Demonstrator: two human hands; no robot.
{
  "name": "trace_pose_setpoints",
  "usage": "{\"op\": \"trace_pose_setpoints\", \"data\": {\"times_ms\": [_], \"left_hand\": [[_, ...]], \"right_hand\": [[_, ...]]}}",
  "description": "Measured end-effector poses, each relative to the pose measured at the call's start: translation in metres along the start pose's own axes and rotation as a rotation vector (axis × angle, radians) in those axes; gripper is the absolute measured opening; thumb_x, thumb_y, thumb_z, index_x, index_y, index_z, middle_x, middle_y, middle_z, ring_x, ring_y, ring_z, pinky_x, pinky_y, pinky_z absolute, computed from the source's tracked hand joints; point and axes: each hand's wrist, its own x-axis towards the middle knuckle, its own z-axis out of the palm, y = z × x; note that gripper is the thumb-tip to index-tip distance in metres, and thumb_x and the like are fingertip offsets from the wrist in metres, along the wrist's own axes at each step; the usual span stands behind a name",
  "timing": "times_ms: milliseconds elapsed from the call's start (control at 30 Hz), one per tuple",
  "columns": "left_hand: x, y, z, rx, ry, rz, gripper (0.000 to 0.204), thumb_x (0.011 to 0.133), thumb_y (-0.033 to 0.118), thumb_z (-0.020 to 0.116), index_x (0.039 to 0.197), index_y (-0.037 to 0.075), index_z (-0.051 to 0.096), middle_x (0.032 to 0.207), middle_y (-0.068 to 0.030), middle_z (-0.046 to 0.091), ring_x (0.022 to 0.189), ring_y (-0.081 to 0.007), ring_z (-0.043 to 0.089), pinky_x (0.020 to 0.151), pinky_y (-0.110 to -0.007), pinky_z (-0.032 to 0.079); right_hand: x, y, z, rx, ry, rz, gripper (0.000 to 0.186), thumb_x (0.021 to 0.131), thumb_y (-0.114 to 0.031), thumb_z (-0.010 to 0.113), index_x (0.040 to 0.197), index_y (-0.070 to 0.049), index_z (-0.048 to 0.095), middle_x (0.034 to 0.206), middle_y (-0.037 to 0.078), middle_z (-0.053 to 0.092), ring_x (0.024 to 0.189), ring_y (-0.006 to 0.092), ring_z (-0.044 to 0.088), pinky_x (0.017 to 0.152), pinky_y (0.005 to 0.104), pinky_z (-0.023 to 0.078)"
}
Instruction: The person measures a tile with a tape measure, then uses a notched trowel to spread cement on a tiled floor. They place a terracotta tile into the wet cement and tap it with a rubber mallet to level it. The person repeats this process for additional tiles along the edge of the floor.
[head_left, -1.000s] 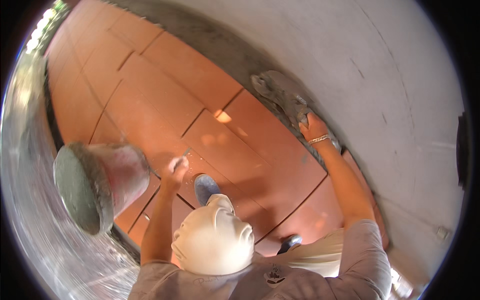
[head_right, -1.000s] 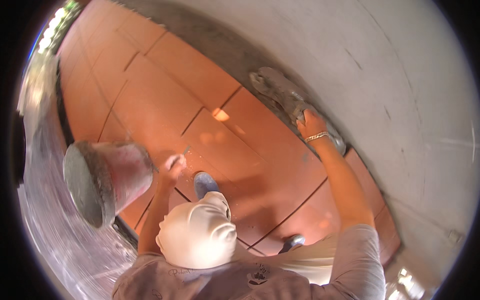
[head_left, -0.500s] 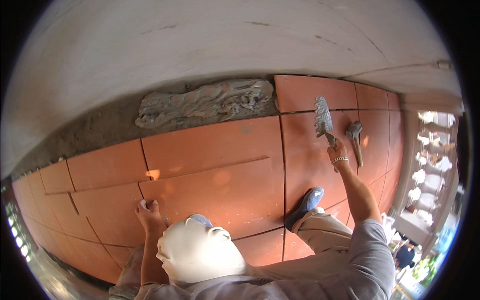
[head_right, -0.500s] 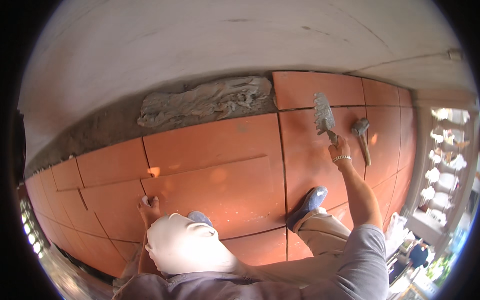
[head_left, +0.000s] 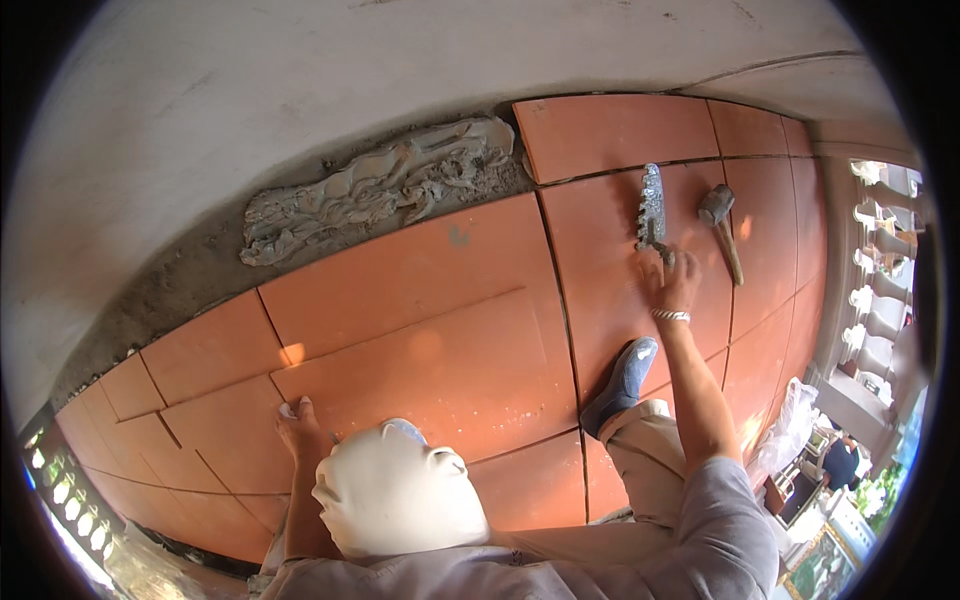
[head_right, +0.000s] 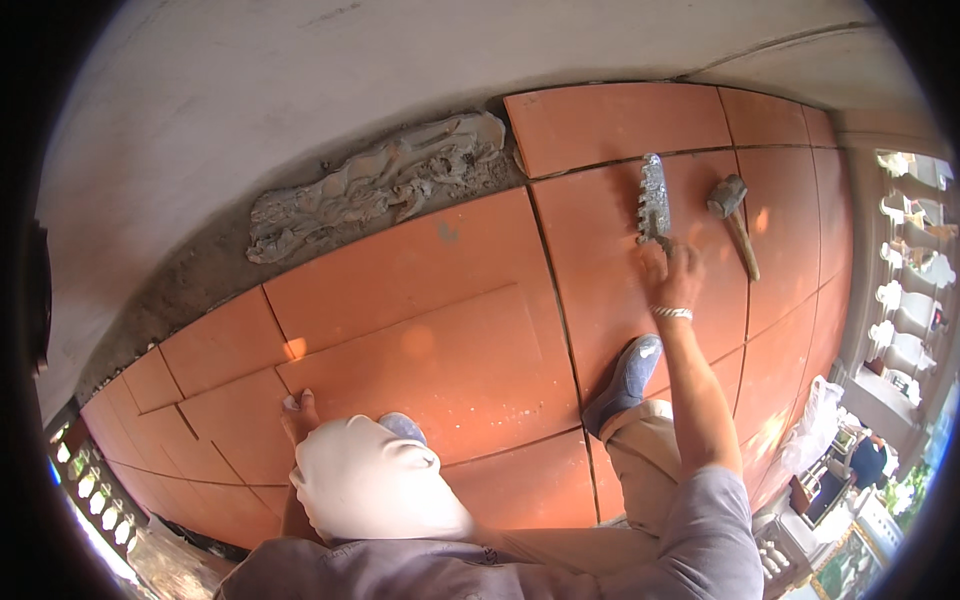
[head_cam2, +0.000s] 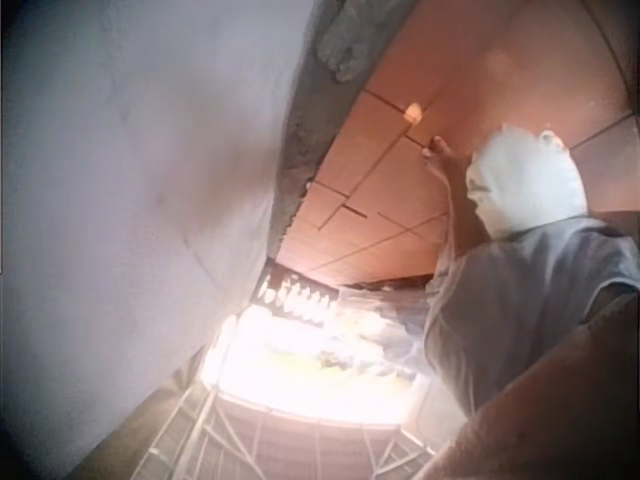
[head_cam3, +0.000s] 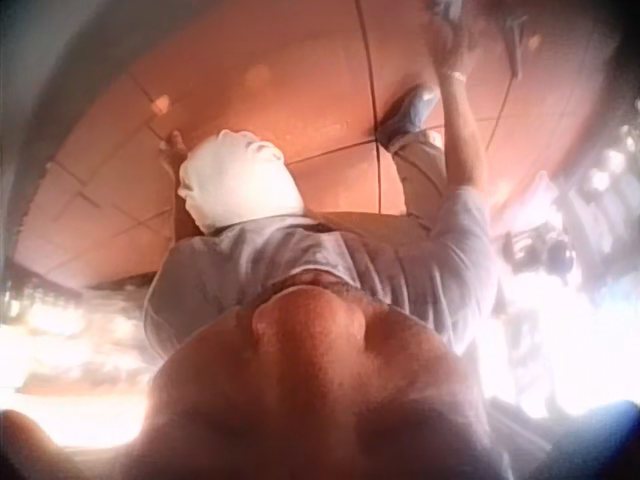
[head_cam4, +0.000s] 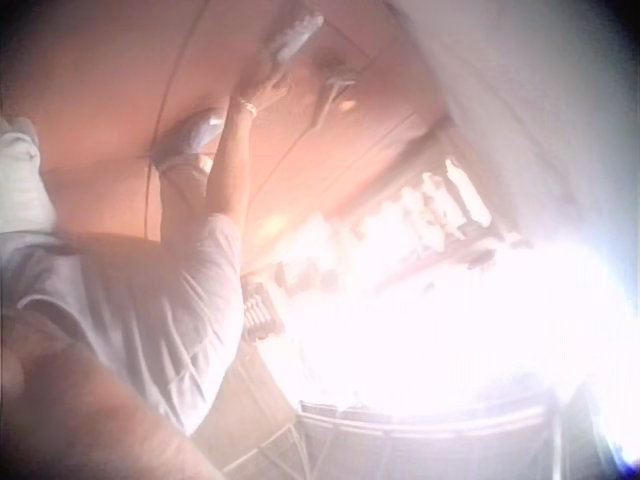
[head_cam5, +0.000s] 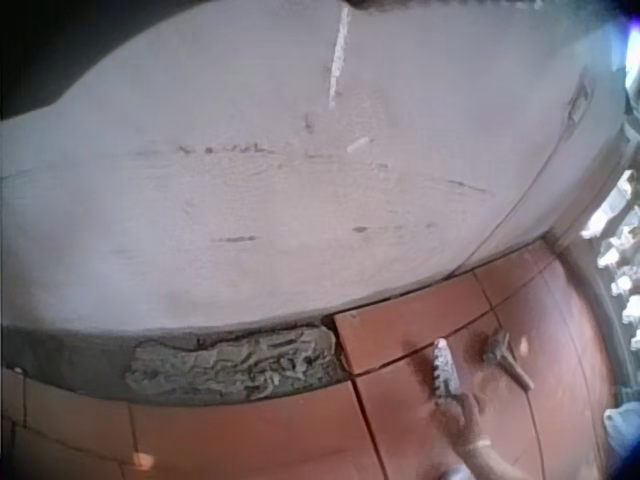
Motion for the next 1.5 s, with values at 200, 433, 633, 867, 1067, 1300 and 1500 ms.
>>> {"op": "trace_pose_setpoints", "data": {"times_ms": [200,433,633,867,1067,1300,1500], "left_hand": [[-0.003,-0.007,0.02,0.134,0.142,-0.047,0.058,0.086,0.039,0.069,0.116,-0.009,0.054,0.111,-0.027,0.059,0.112,-0.0392,0.052,0.096,-0.05,0.042],[0.016,-0.014,0.012,0.068,0.083,-0.191,0.06,0.088,0.047,0.065,0.105,-0.009,0.055,0.102,-0.0252,0.059,0.098,-0.0392,0.057,0.087,-0.049,0.045],[0.018,-0.012,0.001,-0.092,0.075,-0.098,0.055,0.091,0.046,0.064,0.092,-0.008,0.059,0.076,-0.0143,0.06,0.071,-0.0264,0.058,0.067,-0.041,0.047],[0.027,0.052,-0.034,-0.324,0.076,0.095,0.041,0.095,0.036,0.064,0.091,-0.005,0.062,0.075,-0.0051,0.059,0.069,-0.0135,0.052,0.061,-0.032,0.043],[0.119,0.142,-0.017,-0.319,0.106,0.201,0.041,0.096,0.038,0.065,0.097,-0.004,0.064,0.08,-0.0029,0.059,0.077,-0.0124,0.052,0.068,-0.032,0.045],[0.182,0.208,0.011,-0.291,0.211,0.266,0.048,0.096,0.037,0.065,0.115,-0.007,0.066,0.103,-0.0161,0.071,0.095,-0.0231,0.067,0.084,-0.036,0.052],[0.199,0.212,0.021,-0.299,0.199,0.259,0.047,0.096,0.033,0.065,0.117,-0.009,0.066,0.108,-0.0181,0.071,0.098,-0.0241,0.067,0.086,-0.036,0.052]], "right_hand": [[-0.06,-0.156,-0.017,0.583,-0.77,0.132,0.035,0.079,-0.012,0.07,0.112,-0.001,0.063,0.105,0.019,0.065,0.097,0.0381,0.062,0.083,0.045,0.052],[-0.075,-0.188,-0.021,0.574,-0.727,0.271,0.03,0.081,-0.021,0.074,0.099,0.001,0.063,0.083,0.016,0.067,0.083,0.0359,0.063,0.074,0.0428,0.051],[-0.031,-0.181,-0.036,0.553,-0.994,0.383,0.031,0.079,-0.027,0.079,0.087,0.0,0.065,0.077,0.015,0.068,0.073,0.0304,0.067,0.067,0.04,0.052],[0.038,-0.172,-0.046,0.582,-1.036,0.392,0.04,0.079,-0.034,0.078,0.098,0.0,0.068,0.092,0.019,0.071,0.09,0.0333,0.07,0.079,0.043,0.055],[0.136,-0.178,0.015,0.547,-0.619,0.298,0.048,0.08,-0.035,0.078,0.113,-0.002,0.07,0.103,0.021,0.071,0.098,0.0357,0.069,0.086,0.0417,0.054],[0.203,-0.195,0.056,0.479,-0.621,0.422,0.047,0.083,-0.036,0.079,0.115,-0.003,0.069,0.111,0.018,0.071,0.102,0.0334,0.068,0.089,0.041,0.055],[0.211,-0.204,0.062,0.528,-0.678,0.53,0.045,0.084,-0.034,0.078,0.117,-0.004,0.068,0.111,0.016,0.071,0.103,0.031,0.068,0.089,0.0403,0.056]]}}
